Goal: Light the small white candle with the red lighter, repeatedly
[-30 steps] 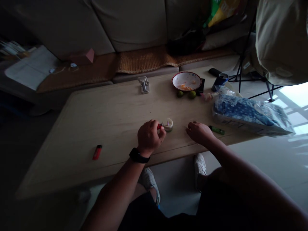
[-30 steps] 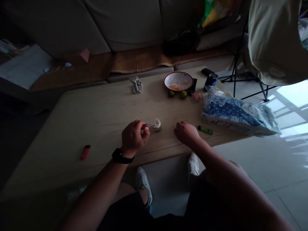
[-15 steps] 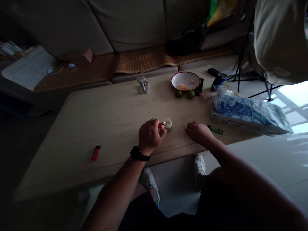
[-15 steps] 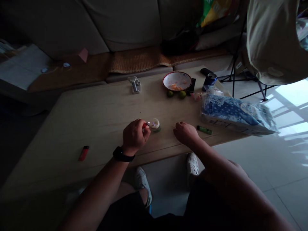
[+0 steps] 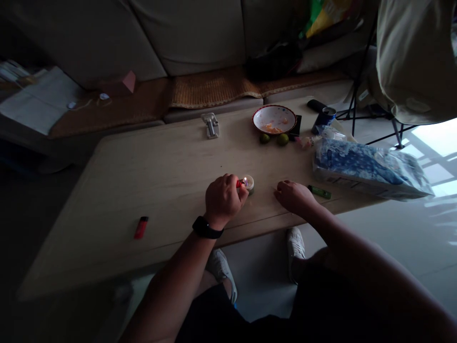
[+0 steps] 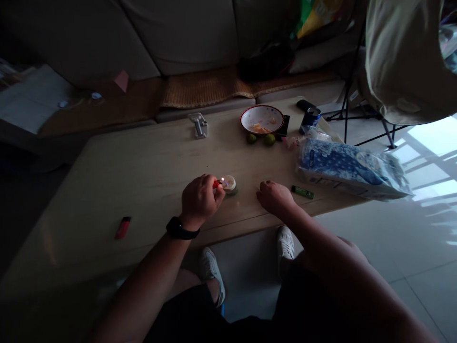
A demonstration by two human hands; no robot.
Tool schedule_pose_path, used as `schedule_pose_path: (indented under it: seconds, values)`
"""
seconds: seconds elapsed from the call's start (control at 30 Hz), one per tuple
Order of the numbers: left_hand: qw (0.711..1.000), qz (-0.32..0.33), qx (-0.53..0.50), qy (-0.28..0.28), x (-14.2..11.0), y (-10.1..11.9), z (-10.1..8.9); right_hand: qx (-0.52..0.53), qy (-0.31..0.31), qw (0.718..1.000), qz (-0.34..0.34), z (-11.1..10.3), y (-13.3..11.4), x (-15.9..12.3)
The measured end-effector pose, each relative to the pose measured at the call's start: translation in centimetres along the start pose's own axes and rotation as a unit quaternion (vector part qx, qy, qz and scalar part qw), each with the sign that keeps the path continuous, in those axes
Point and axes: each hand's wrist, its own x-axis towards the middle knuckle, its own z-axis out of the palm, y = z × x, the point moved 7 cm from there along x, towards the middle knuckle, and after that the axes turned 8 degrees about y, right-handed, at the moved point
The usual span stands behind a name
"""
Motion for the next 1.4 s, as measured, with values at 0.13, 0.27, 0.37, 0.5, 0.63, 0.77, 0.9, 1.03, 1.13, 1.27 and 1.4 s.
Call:
schedule_pose_path:
  seconds: [0.13, 0.27, 0.37, 0.5, 0.63, 0.77, 0.9, 1.03, 1.13, 1.27, 1.4]
  values:
    - [1.000, -0.002, 0.008, -0.010, 0.09, 0.10, 0.13, -0.004, -0.013, 1.000, 0.001, 0.11, 0.02, -0.01]
    - [1.000, 0.000, 0.016, -0.013, 0.07, 0.12, 0.20, -0.003, -0.005, 1.000, -0.003, 0.03, 0.01, 0.02]
    - [1.000, 0.004, 0.021, -0.015, 0.05, 0.12, 0.17, -0.002, -0.011, 1.000, -0.001, 0.09, 0.00, -0.01]
    - [1.000, 0.006, 0.022, -0.014, 0.02, 0.12, 0.01, -0.001, -0.019, 1.000, 0.005, 0.12, 0.06, -0.06]
    - [1.000, 0.005, 0.026, -0.009, -0.06, 0.07, -0.05, 0.001, -0.017, 1.000, 0.003, 0.11, 0.06, -0.03]
    - [0.999, 0.009, 0.032, -0.010, -0.06, 0.15, 0.02, -0.002, -0.020, 1.000, 0.003, 0.23, 0.05, 0.02]
    - [0.999, 0.011, 0.033, -0.015, 0.05, 0.35, -0.02, -0.004, -0.015, 1.000, -0.002, 0.27, -0.02, 0.02]
    - [0.999, 0.010, 0.032, -0.018, 0.15, 0.46, -0.18, -0.008, -0.007, 1.000, -0.005, 0.29, 0.04, 0.03]
    - [0.999, 0.008, 0.025, -0.019, 0.19, 0.44, -0.27, -0.006, -0.001, 1.000, -0.010, 0.20, 0.01, 0.03]
    - [1.000, 0.004, 0.020, -0.023, 0.19, 0.34, -0.30, -0.005, -0.006, 1.000, -0.008, 0.08, -0.08, 0.02]
    - [0.999, 0.010, 0.030, -0.020, 0.17, 0.36, -0.27, -0.009, -0.016, 1.000, 0.000, 0.14, -0.05, 0.01]
